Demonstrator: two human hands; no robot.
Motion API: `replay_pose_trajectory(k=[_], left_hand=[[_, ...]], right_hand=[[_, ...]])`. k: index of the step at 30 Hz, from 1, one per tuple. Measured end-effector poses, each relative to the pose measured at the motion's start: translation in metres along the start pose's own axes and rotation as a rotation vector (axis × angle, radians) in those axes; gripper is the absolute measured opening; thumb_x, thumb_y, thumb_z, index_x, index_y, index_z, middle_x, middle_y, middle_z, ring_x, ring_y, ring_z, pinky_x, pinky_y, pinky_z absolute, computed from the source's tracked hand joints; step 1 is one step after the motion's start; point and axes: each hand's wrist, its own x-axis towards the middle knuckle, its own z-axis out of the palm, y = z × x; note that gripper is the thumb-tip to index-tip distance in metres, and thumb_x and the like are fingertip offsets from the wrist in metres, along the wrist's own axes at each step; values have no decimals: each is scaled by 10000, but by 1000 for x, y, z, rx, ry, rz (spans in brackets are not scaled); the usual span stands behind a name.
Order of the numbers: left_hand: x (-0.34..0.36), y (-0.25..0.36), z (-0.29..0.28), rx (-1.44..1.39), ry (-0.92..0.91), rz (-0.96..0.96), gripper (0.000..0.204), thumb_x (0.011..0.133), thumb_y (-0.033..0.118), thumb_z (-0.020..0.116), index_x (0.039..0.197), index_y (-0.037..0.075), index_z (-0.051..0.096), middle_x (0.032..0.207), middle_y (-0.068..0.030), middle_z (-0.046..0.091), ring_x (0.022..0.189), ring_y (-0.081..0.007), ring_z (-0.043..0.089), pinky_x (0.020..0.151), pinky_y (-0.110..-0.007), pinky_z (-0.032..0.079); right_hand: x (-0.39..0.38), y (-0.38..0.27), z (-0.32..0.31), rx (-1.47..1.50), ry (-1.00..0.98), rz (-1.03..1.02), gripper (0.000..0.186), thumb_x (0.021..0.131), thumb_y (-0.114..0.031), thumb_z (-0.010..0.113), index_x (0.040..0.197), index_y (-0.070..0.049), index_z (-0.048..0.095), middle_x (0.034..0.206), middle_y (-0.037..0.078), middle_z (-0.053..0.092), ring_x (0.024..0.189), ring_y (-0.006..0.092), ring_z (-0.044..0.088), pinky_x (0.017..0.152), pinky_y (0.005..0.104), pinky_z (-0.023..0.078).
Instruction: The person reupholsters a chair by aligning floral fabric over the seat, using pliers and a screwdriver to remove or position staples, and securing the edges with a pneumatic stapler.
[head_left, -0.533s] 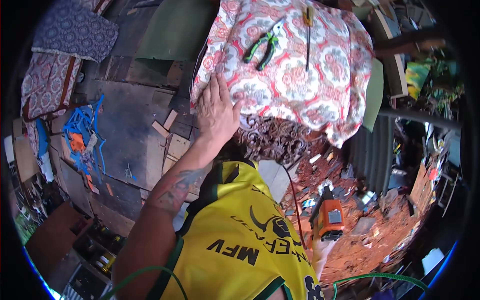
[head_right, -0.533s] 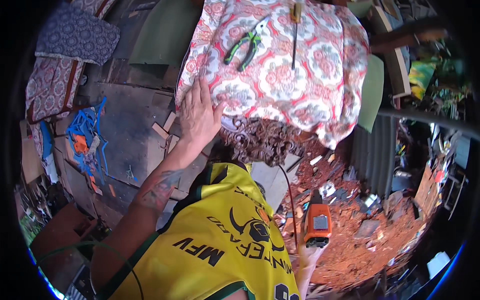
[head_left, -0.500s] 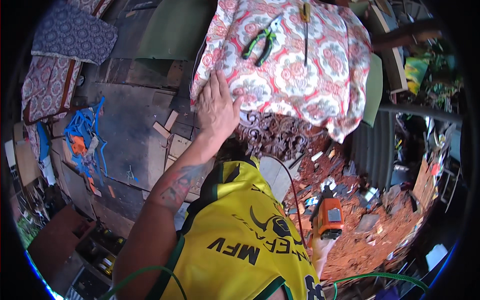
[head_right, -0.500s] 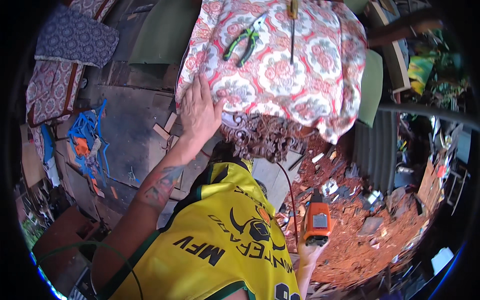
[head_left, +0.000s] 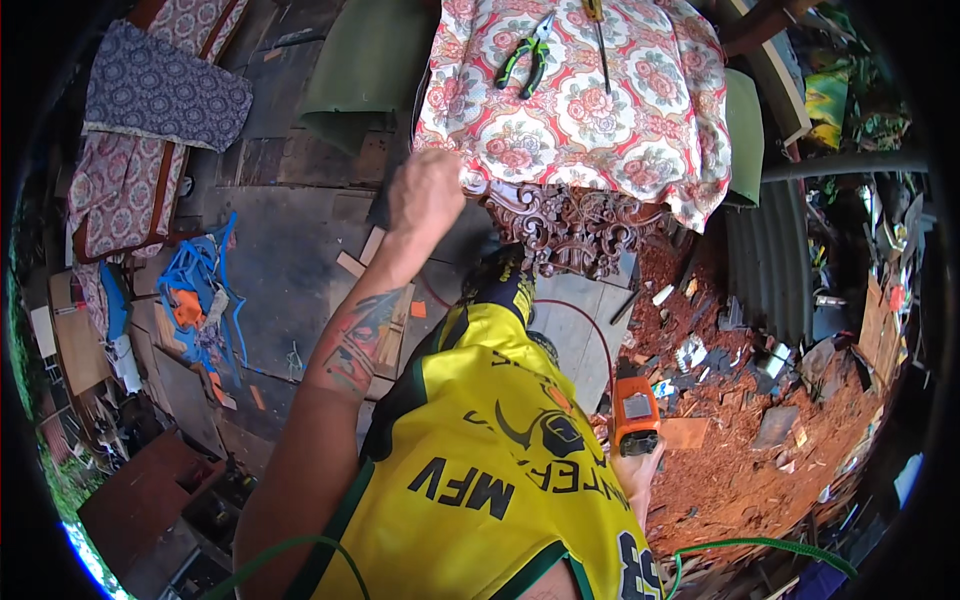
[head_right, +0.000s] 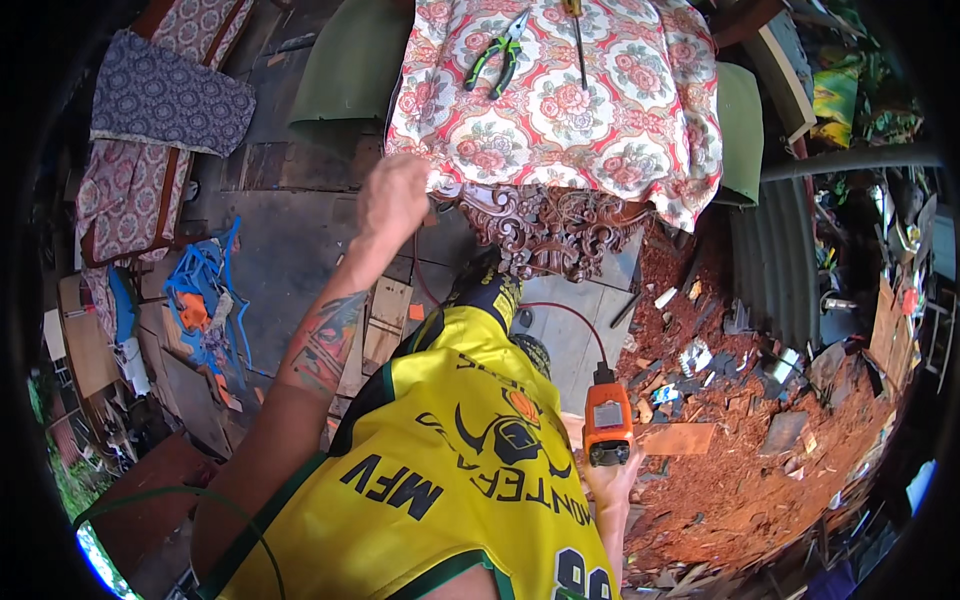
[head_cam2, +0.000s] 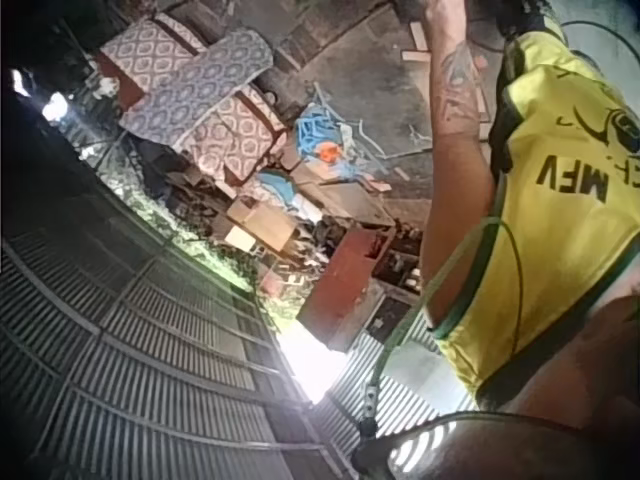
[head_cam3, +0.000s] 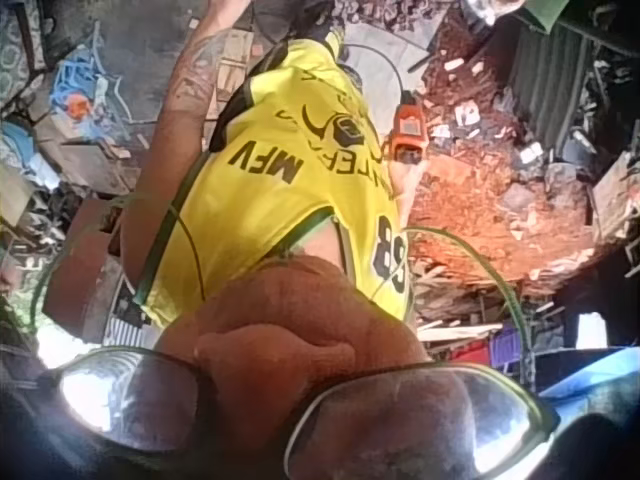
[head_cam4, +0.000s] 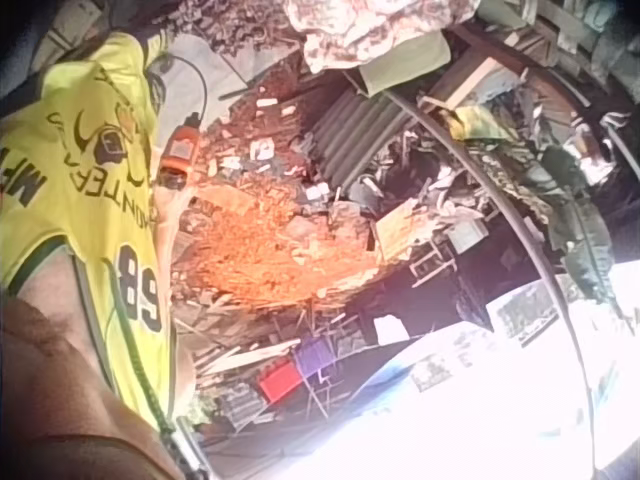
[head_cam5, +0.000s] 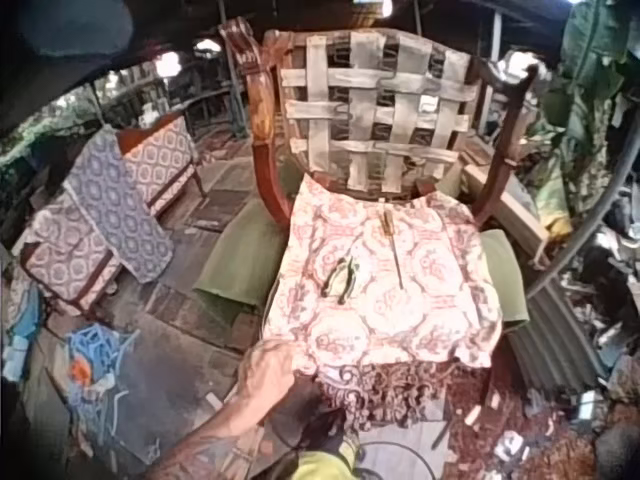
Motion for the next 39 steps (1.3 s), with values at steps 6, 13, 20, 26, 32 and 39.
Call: replay_pose_trajectory(k=[6,13,20,26,32,39], left_hand=[[68,-2,4,-238,414,-53,264,961,217,680,1185,86,733,1143,-141,727,1064,-358,665,932,-479,523],[167,88,81,-17,-40,-91,609,1025,287,624,1441,-138,489,1254,-239,631,1100,-291,605,984,-464,449],[158,30,44,-257,206,342,342,928,172,723,1252,63,704,1039,-129,690,946,-268,642,892,-446,467],[171,-130,1,-735,259,-282,192,1021,161,695,1081,-19,662,956,-42,676,838,-99,607,781,-257,517],[163,-103,-17,-636,17,-16,252,930,243,795,1070,52,708,1082,-88,696,925,-176,643,778,-292,517],[175,-141,-35,-18,-297,1133,398,972,423,661,1297,196,699,1354,19,664,1338,-200,551,1221,-480,253]], right_hand=[[10,-52,1,74,20,-22,226,709,-97,817,885,-17,701,731,139,704,632,300,696,656,407,558],[42,-132,29,2,48,-20,209,717,-89,808,879,-16,697,733,140,704,638,305,700,655,409,556],[46,-207,75,-39,77,124,193,725,-80,800,872,-15,693,735,141,703,643,310,705,655,410,555],[30,-259,124,-82,15,359,200,736,-114,806,898,-47,707,775,154,704,686,400,677,674,475,545],[17,-294,161,-239,55,248,271,743,-137,802,987,-57,717,803,162,719,701,407,683,691,460,547],[12,-301,181,2,-28,440,476,718,-158,868,1144,-9,717,948,149,777,848,298,767,781,396,585]])
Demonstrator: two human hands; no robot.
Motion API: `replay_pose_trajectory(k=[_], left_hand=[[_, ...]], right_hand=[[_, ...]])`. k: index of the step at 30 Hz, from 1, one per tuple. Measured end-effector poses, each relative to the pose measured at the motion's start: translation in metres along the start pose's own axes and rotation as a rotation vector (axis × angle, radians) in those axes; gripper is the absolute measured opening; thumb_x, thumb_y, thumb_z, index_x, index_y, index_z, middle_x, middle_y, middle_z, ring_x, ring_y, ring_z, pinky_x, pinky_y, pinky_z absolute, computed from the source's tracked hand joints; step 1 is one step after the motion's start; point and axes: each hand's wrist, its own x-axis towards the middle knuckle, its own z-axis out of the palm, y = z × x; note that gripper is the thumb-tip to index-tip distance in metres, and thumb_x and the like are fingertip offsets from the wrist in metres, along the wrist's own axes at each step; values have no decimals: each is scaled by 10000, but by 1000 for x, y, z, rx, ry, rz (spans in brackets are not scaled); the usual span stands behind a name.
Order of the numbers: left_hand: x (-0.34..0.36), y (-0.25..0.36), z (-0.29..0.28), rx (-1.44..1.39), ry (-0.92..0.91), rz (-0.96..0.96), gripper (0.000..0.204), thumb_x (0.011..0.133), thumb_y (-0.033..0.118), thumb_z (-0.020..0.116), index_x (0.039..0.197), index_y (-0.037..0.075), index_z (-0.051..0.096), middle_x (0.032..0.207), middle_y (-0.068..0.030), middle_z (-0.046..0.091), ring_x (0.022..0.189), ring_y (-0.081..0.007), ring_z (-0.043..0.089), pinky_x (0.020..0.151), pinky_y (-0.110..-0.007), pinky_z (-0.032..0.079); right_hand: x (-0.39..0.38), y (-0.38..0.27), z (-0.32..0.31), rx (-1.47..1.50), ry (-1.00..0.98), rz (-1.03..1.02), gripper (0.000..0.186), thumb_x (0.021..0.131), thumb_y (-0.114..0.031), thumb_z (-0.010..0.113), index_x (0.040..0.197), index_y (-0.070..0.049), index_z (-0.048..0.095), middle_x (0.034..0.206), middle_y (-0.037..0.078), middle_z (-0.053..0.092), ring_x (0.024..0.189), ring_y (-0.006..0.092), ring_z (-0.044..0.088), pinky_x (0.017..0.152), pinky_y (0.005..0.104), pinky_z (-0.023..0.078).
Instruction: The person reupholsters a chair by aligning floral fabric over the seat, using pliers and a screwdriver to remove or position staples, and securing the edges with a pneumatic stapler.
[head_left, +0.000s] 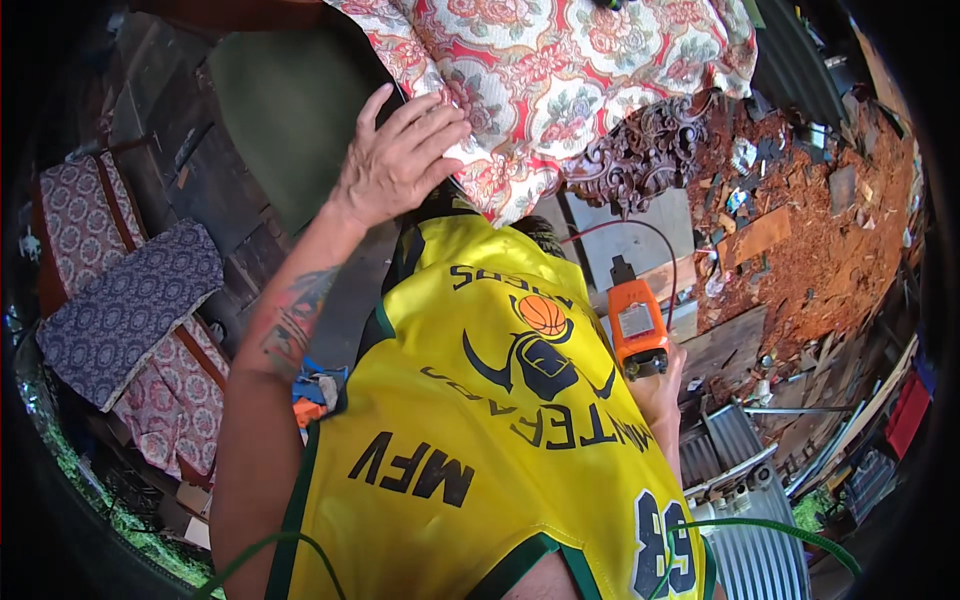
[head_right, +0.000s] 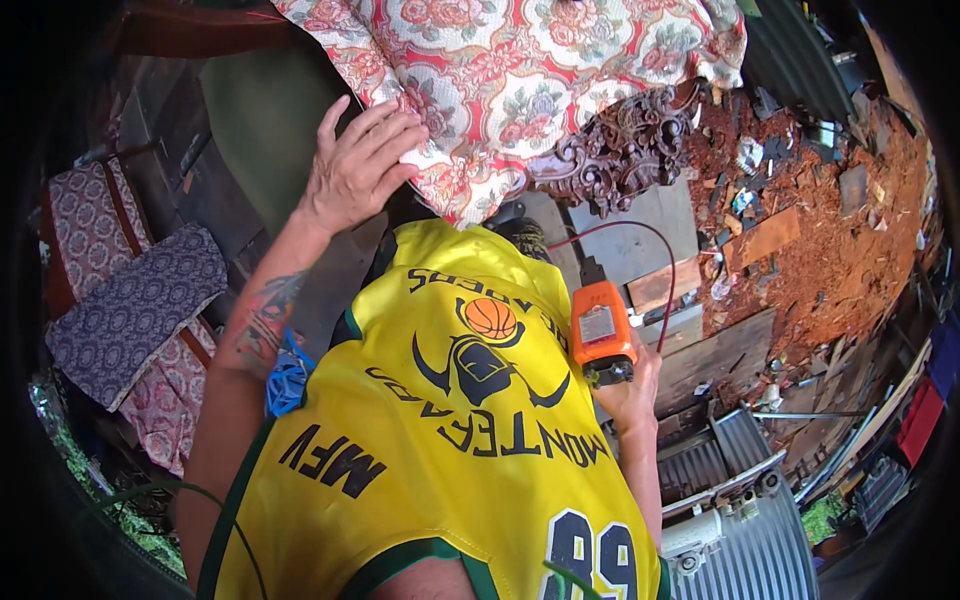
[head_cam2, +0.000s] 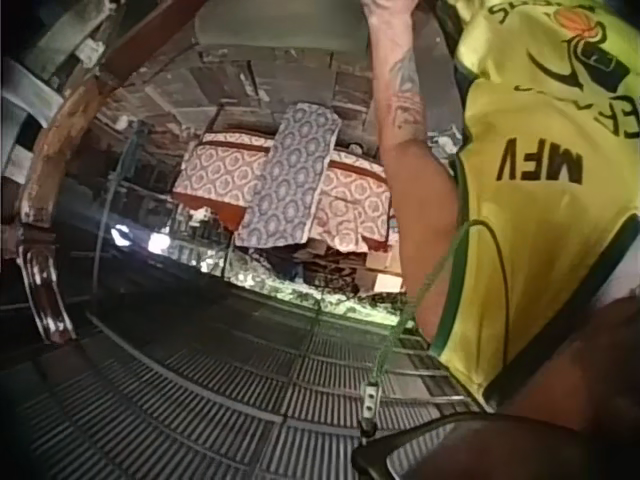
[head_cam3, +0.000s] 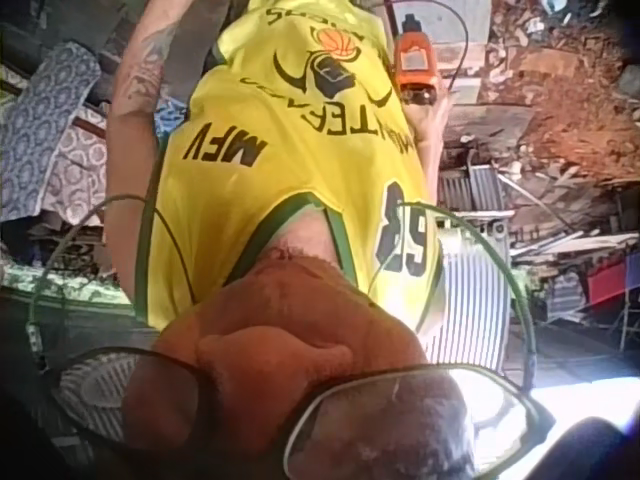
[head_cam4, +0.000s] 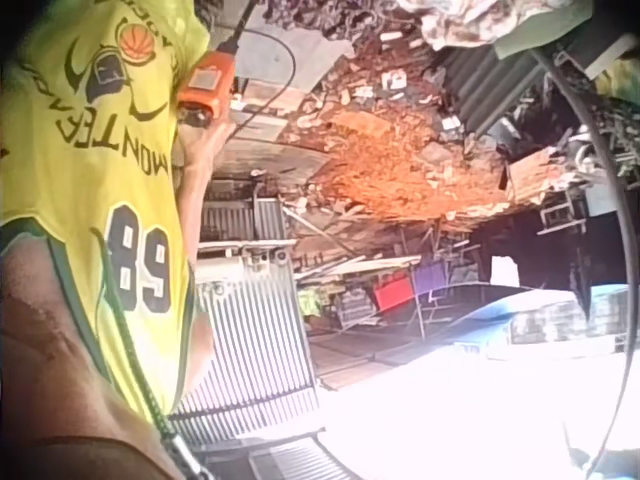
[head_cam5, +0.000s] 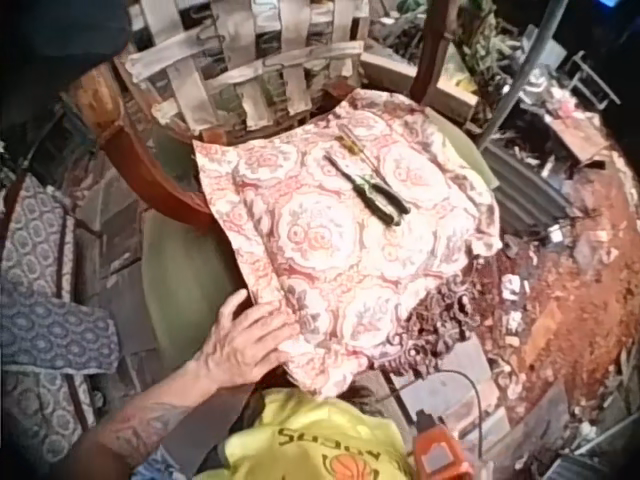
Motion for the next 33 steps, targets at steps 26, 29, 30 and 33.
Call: replay_pose_trajectory(k=[26,29,30,33], left_hand=[[42,-28,-24,-82,-285,384,545,803,288,828,1322,178,703,1238,-19,654,1170,-280,590,1029,-441,470],[44,-31,-25,-137,-286,382,501,801,260,834,1281,168,725,1229,-9,667,1159,-268,600,1015,-429,474],[47,-35,-24,-169,-286,392,474,811,255,829,1266,163,730,1223,-11,673,1149,-269,605,1005,-426,475],[52,-39,-26,-224,-300,387,425,832,250,819,1237,151,736,1209,-21,683,1129,-270,614,985,-420,476]], right_hand=[[-83,40,71,282,113,283,455,730,-99,800,1165,-7,707,910,181,757,826,307,758,788,364,567],[-83,29,74,311,132,325,510,699,-97,829,1184,-3,703,905,178,757,821,291,756,788,358,564],[-81,23,73,327,133,346,517,701,-93,831,1193,0,702,909,177,758,825,292,757,789,358,564],[-82,10,77,343,149,367,518,717,-93,833,1208,3,699,919,176,761,834,292,758,794,358,564]])
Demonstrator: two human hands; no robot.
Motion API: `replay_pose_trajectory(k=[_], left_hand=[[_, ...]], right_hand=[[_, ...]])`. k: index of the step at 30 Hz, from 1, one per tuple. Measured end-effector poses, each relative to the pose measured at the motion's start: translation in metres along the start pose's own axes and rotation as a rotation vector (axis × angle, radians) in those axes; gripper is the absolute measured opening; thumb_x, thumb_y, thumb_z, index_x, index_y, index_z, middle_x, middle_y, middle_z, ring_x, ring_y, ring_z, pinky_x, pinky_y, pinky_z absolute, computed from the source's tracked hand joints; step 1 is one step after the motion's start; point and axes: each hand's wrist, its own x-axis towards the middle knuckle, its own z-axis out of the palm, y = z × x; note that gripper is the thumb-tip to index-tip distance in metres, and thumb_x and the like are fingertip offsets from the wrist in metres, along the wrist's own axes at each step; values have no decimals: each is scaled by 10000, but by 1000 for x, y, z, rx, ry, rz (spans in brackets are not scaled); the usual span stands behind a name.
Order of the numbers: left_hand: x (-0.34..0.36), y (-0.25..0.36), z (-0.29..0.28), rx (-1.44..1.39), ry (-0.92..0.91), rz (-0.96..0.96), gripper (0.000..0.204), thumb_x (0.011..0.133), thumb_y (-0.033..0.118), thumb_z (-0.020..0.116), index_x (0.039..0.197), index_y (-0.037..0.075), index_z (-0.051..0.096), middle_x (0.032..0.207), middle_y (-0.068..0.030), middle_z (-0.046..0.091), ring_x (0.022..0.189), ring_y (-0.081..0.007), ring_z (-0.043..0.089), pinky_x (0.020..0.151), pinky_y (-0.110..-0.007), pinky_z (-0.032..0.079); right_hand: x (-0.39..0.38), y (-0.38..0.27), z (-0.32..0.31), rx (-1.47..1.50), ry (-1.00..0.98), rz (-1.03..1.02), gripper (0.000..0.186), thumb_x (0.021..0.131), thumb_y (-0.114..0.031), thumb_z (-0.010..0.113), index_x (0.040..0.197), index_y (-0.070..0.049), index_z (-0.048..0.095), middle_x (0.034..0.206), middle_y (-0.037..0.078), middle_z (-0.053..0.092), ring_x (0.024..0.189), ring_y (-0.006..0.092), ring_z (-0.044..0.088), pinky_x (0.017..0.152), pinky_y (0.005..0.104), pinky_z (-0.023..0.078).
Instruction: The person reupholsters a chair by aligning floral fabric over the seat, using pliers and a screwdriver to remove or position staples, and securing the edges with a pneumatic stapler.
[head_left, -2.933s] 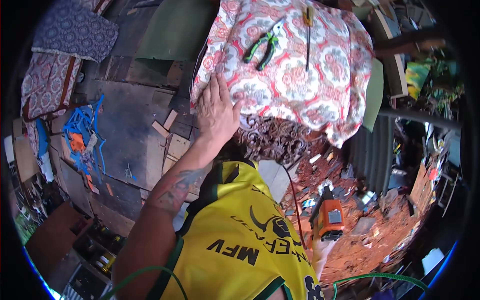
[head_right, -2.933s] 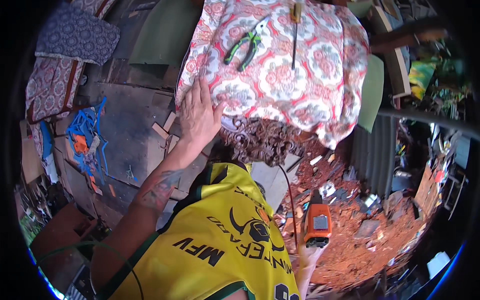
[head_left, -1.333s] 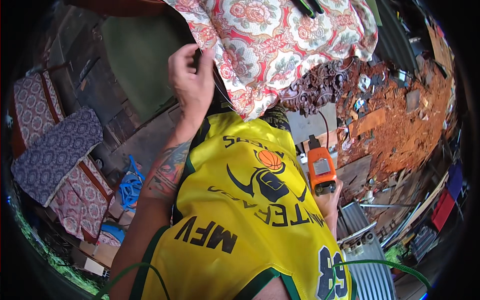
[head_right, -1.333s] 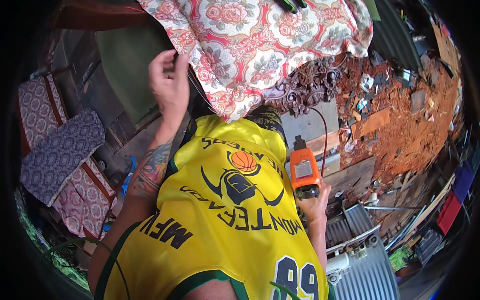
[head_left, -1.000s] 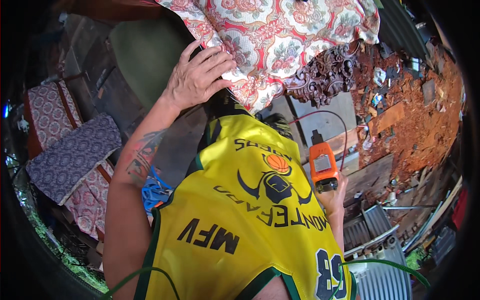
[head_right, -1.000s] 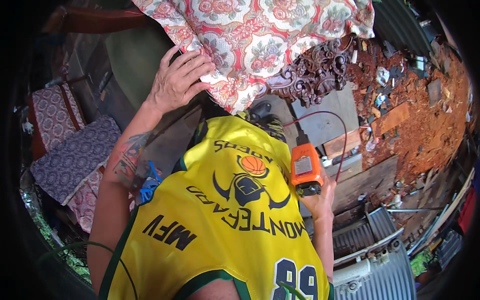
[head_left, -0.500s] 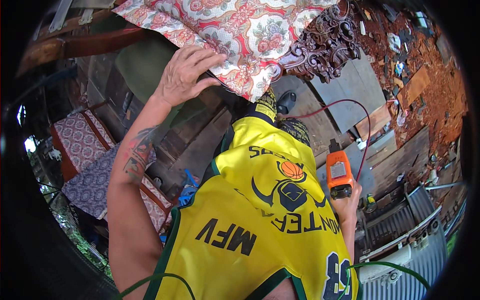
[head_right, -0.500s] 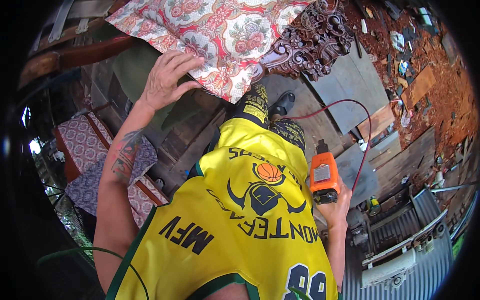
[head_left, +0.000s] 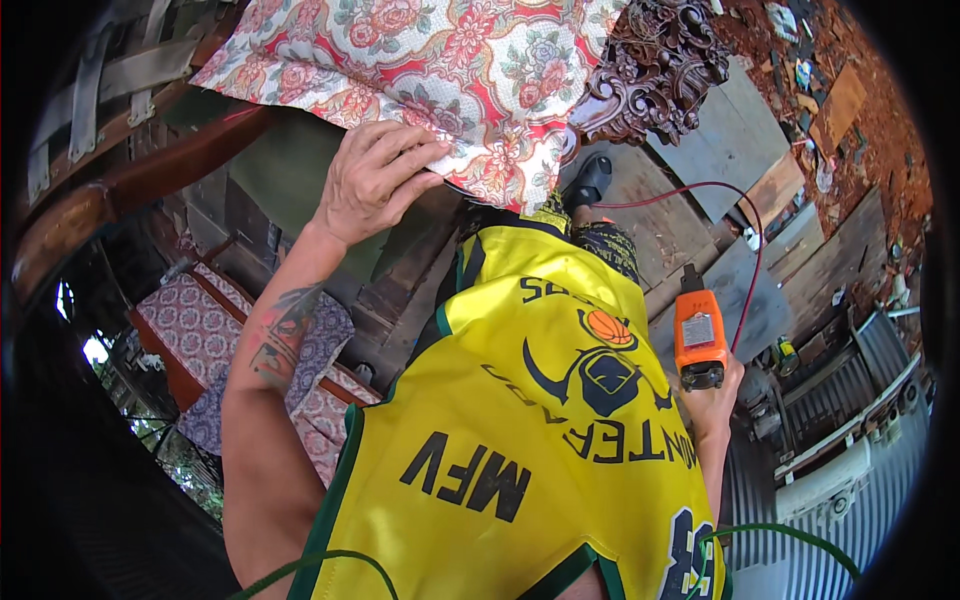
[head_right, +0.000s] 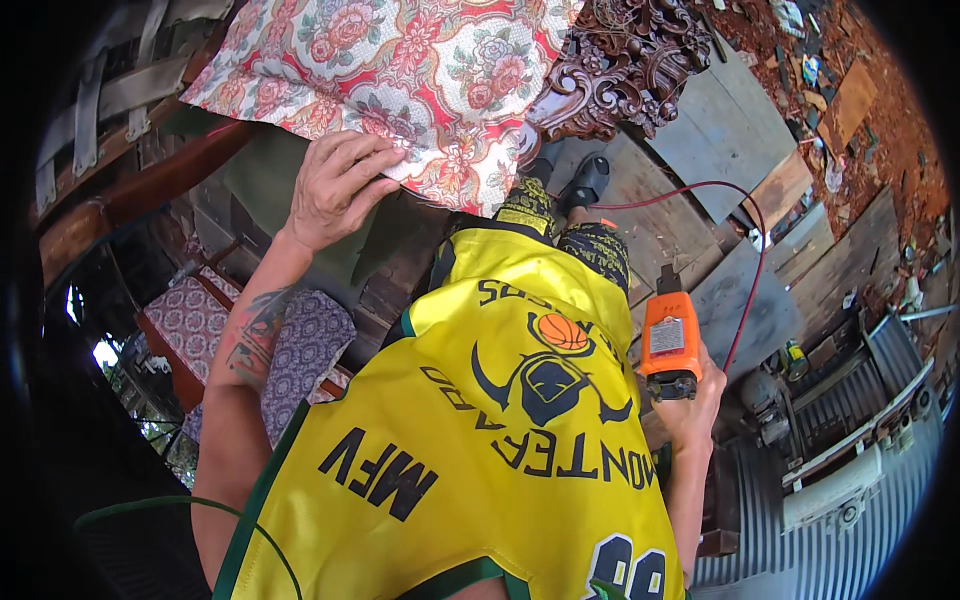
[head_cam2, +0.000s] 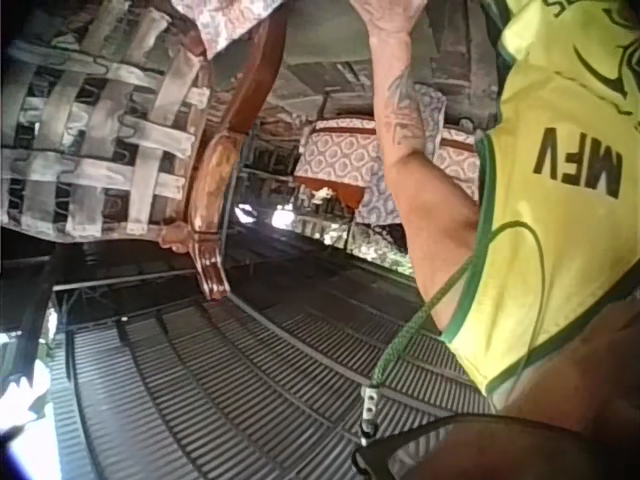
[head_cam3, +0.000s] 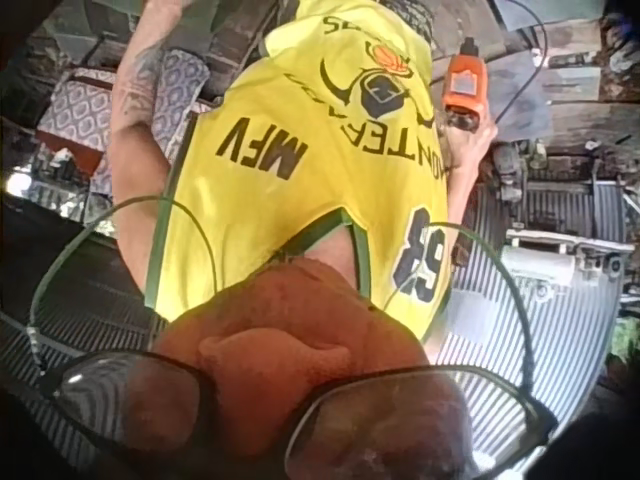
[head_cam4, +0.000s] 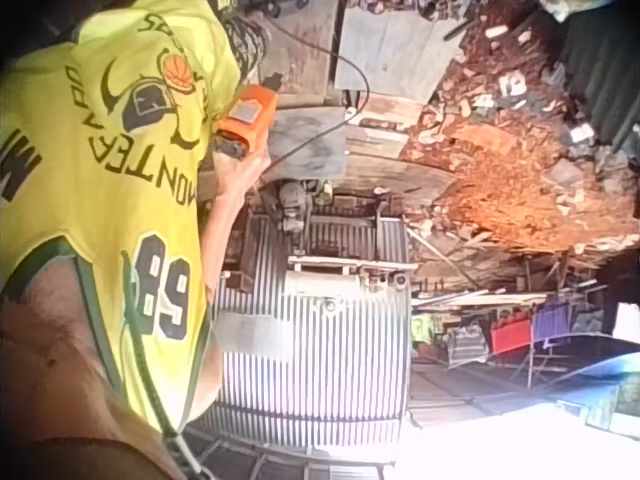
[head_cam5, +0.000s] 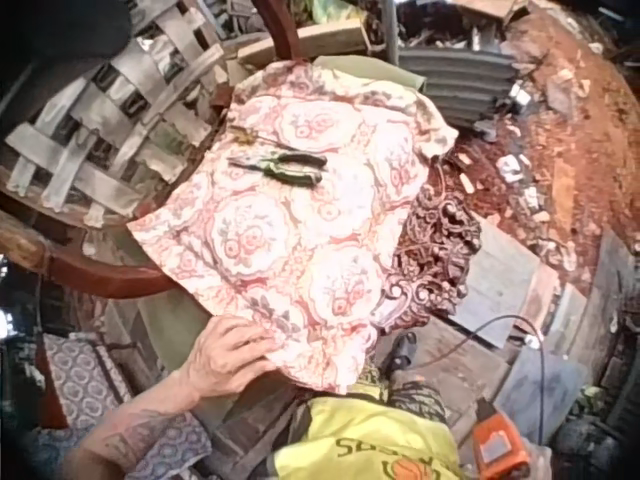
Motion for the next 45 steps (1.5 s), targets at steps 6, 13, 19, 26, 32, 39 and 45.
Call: replay_pose_trajectory(k=[6,13,19,26,32,39,45], left_hand=[[18,-25,-11,-93,-77,85,384,854,261,795,1209,128,735,1151,-53,675,1078,-285,616,943,-420,484],[27,-38,-16,-34,-189,263,454,855,322,784,1251,117,697,1162,-72,639,1005,-298,597,888,-428,482],[30,-35,-19,-58,-189,242,470,856,319,786,1271,120,696,1147,-67,639,1009,-293,596,905,-428,469],[28,-42,-15,-157,-154,218,294,880,170,765,1163,98,740,1110,-55,678,995,-286,621,885,-420,487],[24,-47,-1,-168,59,180,142,887,137,777,1016,93,739,1031,-52,720,904,-263,668,789,-373,507],[48,-47,-1,60,217,249,181,823,186,855,939,131,727,827,27,716,780,-188,648,757,-358,463],[55,-53,3,89,311,348,196,805,237,873,880,162,708,781,47,681,744,-179,615,792,-351,425]], right_hand=[[-12,-30,10,1,43,8,467,769,-105,819,1203,16,697,940,184,764,845,295,760,806,358,562],[-22,-47,15,74,107,64,422,767,-100,813,1153,25,698,945,201,761,866,319,763,816,367,562],[-28,-52,18,47,157,93,407,768,-103,810,1142,18,701,918,211,747,857,374,751,796,384,561],[-32,-55,21,54,167,65,375,783,-106,806,1125,12,708,910,208,747,848,387,748,780,395,565],[-29,-73,19,31,182,30,381,773,-98,809,1122,16,706,899,207,746,840,377,751,780,395,569],[-20,-75,19,-82,198,-83,426,735,-83,823,1132,12,706,877,187,744,803,351,752,755,381,568],[-17,-84,25,-142,232,-137,443,713,-69,818,1135,6,708,879,178,744,783,346,743,741,373,564]])
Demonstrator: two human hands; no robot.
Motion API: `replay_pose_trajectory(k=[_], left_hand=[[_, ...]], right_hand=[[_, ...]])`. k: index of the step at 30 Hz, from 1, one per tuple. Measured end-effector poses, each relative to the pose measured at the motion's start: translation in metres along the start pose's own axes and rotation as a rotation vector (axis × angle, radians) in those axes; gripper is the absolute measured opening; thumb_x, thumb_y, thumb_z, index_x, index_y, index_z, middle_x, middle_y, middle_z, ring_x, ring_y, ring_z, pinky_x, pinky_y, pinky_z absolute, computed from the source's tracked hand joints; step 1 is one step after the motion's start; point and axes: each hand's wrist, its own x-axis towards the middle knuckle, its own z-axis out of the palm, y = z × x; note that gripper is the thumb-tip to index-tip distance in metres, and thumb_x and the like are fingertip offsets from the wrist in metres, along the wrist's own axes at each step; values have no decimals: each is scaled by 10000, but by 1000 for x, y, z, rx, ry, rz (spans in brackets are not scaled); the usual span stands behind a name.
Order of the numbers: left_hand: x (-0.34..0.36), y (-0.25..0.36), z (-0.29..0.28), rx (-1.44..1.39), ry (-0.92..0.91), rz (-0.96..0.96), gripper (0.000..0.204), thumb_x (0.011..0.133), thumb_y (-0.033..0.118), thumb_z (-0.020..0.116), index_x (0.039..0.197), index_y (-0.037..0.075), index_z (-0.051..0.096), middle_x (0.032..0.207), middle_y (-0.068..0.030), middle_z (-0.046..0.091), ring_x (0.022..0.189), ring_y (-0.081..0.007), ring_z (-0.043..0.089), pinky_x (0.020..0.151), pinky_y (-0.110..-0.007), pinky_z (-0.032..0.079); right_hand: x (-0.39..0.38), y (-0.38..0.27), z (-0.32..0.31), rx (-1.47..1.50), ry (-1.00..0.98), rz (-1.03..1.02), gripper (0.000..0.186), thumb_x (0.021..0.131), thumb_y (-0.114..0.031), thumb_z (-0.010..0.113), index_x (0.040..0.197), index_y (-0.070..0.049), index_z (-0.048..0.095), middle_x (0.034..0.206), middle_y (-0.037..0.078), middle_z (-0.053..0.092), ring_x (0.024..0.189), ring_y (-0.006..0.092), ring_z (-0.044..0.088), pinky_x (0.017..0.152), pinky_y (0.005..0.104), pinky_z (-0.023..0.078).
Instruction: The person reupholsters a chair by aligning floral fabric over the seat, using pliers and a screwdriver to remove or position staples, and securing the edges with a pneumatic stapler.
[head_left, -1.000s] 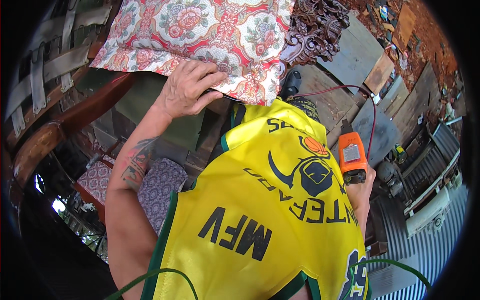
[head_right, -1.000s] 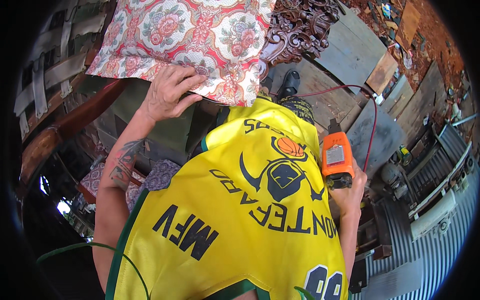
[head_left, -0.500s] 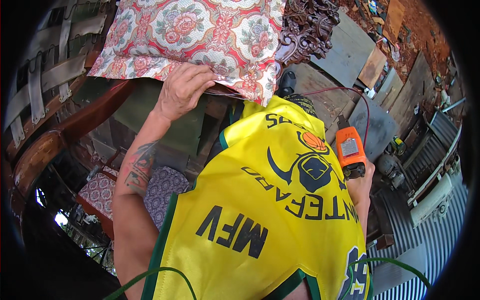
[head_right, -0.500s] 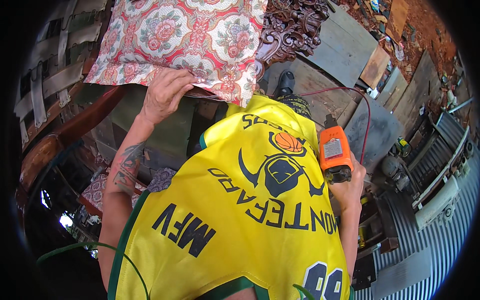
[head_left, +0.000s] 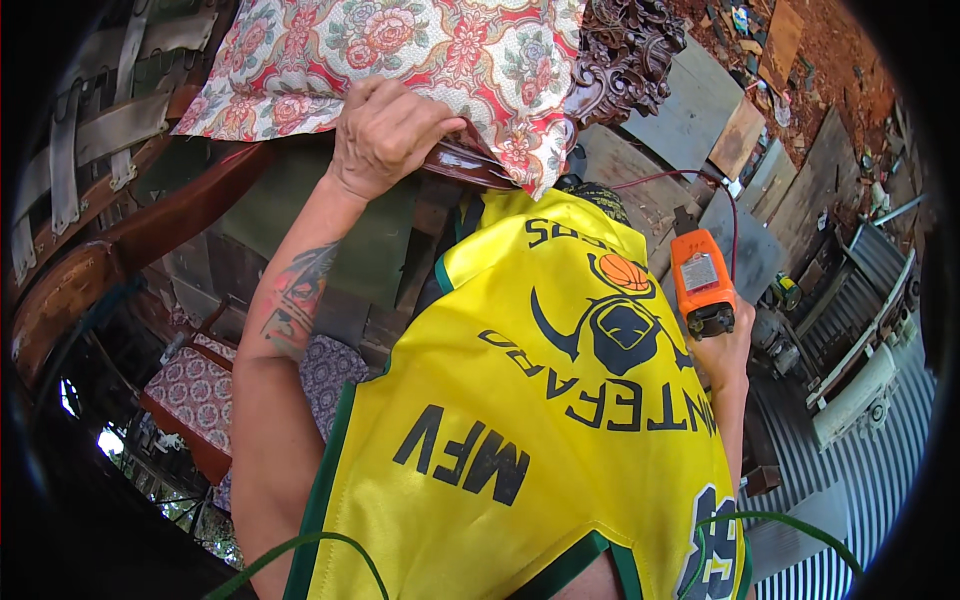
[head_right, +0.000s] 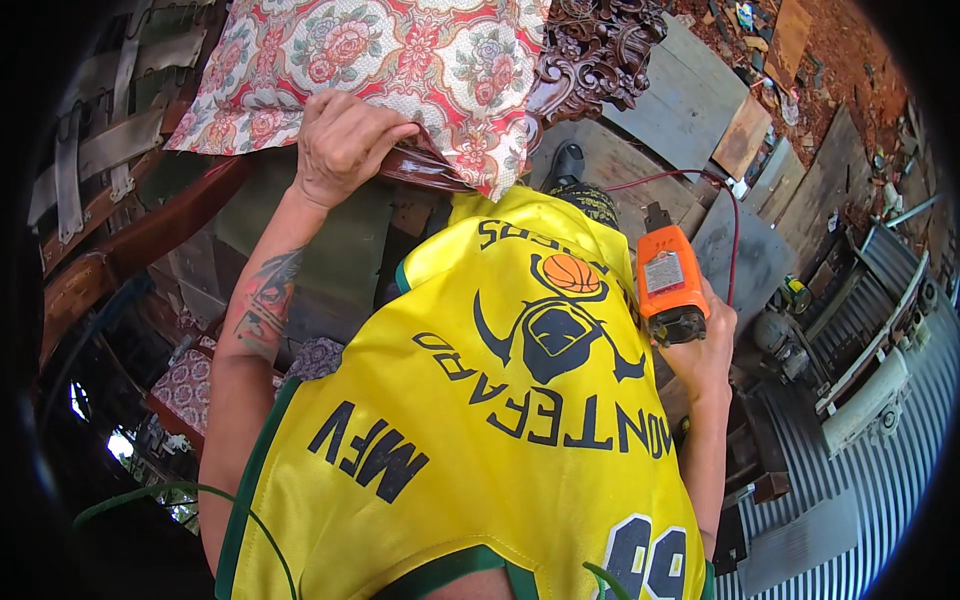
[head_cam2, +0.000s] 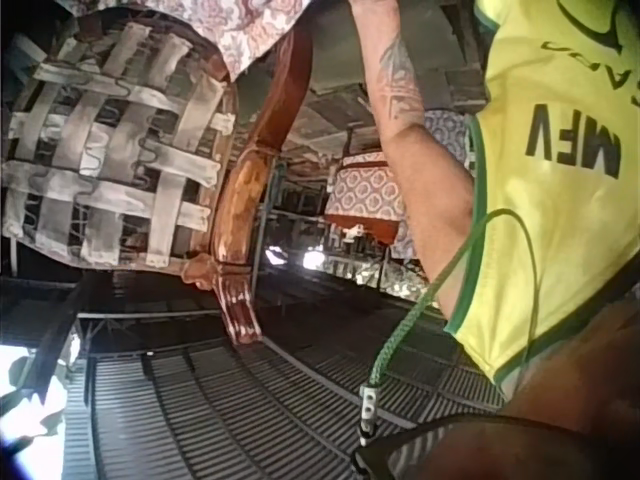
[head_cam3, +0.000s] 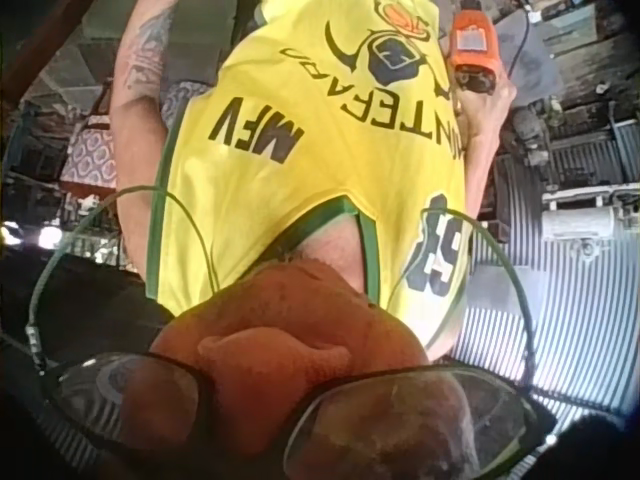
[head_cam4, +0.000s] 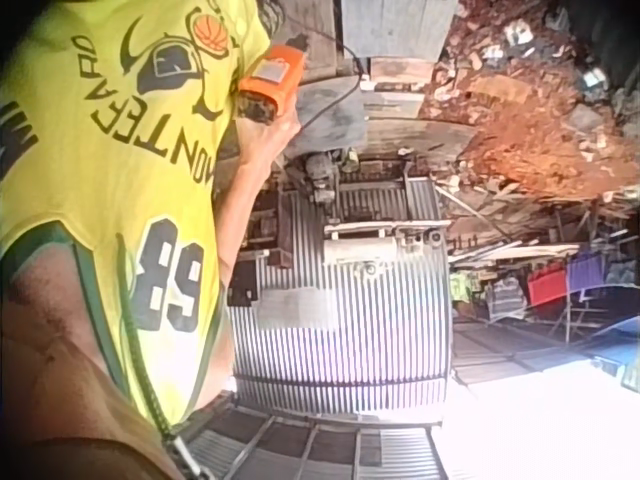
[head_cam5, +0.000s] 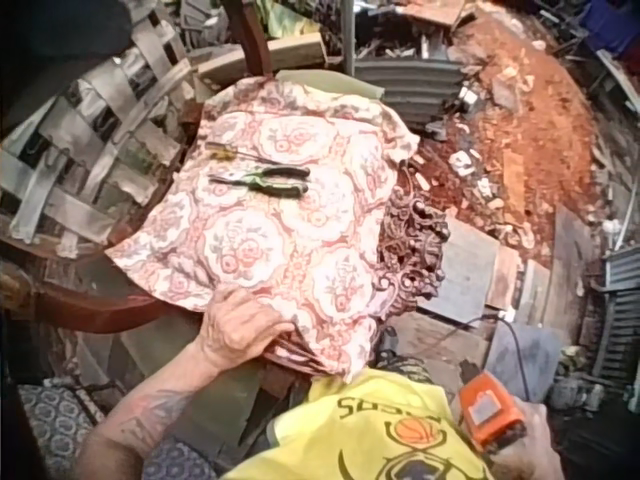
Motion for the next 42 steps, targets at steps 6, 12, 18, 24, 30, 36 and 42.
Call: replay_pose_trajectory(k=[6,12,18,24,30,36,42], left_hand=[[-3,-10,10,-67,65,-123,233,793,257,873,853,163,668,771,43,640,732,-188,592,804,-361,415],[0,3,5,-67,30,-227,190,833,232,844,897,156,682,798,34,643,809,-201,592,852,-372,402],[-1,18,12,-30,75,-376,209,834,260,837,886,157,663,794,18,628,841,-217,596,877,-383,404],[-10,19,15,-29,57,-433,206,860,255,824,889,147,651,802,9,623,840,-224,591,869,-393,409],[-6,20,17,21,85,-484,203,1017,241,643,871,100,638,792,-43,602,827,-272,578,867,-405,408],[10,39,-1,-81,38,-579,126,958,147,682,863,64,686,797,-64,626,828,-305,591,852,-425,433],[-24,81,-15,-100,-153,-621,360,793,333,836,1032,81,741,1134,-127,665,1097,-349,624,1064,-540,441]], right_hand=[[0,-11,3,79,-40,32,440,739,-68,813,1160,8,709,926,192,748,832,359,749,767,371,567],[4,0,1,61,-64,28,432,752,-64,810,1165,13,710,948,204,749,850,367,752,786,378,571],[38,24,-14,58,-83,-29,450,750,-109,824,1172,-3,712,904,197,750,836,362,752,765,376,568],[82,26,-40,86,-85,-90,515,737,-98,819,1229,-2,701,942,200,754,836,350,752,778,378,572],[134,32,-56,93,-136,-212,540,715,-86,822,1236,-11,701,1023,188,756,883,349,750,812,369,573],[196,4,-82,62,-67,-403,482,698,-48,814,1170,-35,719,979,173,748,827,365,718,772,377,559],[279,-60,-103,211,17,-693,343,724,-87,754,1057,-30,697,893,156,731,791,366,710,752,408,552]])
